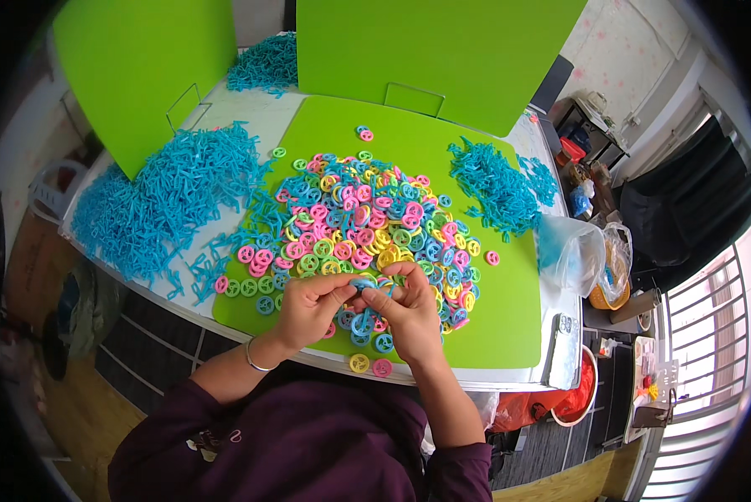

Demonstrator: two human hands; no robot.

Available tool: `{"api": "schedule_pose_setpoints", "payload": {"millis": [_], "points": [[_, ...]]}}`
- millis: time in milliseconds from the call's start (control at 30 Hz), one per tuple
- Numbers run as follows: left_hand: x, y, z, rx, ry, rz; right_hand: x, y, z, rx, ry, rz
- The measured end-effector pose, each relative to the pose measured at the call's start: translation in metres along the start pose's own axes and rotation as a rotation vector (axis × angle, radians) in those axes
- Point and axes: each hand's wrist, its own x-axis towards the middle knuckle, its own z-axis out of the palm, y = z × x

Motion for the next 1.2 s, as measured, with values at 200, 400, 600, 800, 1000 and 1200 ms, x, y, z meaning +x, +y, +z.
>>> {"api": "schedule_pose_setpoints", "payload": {"millis": [200,400,600,800,1000,1200], "points": [[0.002,-0.002,-0.002,0.149,-0.031,0.226,-0.011,0.012,0.002,-0.764,0.084,-0.383],[0.002,0.009,-0.006,-0.06,-0.165,0.152,-0.019,0.006,0.003,-0.866,0.115,-0.563],[-0.005,0.057,-0.02,0.256,-0.178,0.509,-0.083,-0.047,-0.034,-0.681,0.128,-0.297],[-0.013,0.159,0.006,0.337,-0.533,0.903,-0.159,-0.091,-0.071,-1.357,-0.034,0.301],[0.013,0.207,0.009,0.265,-0.495,1.145,-0.212,-0.023,-0.109,-1.579,0.115,0.294],[-0.002,0.22,-0.013,0.541,-0.322,1.172,-0.147,0.0,-0.049,-1.404,-0.049,-0.458]]}}
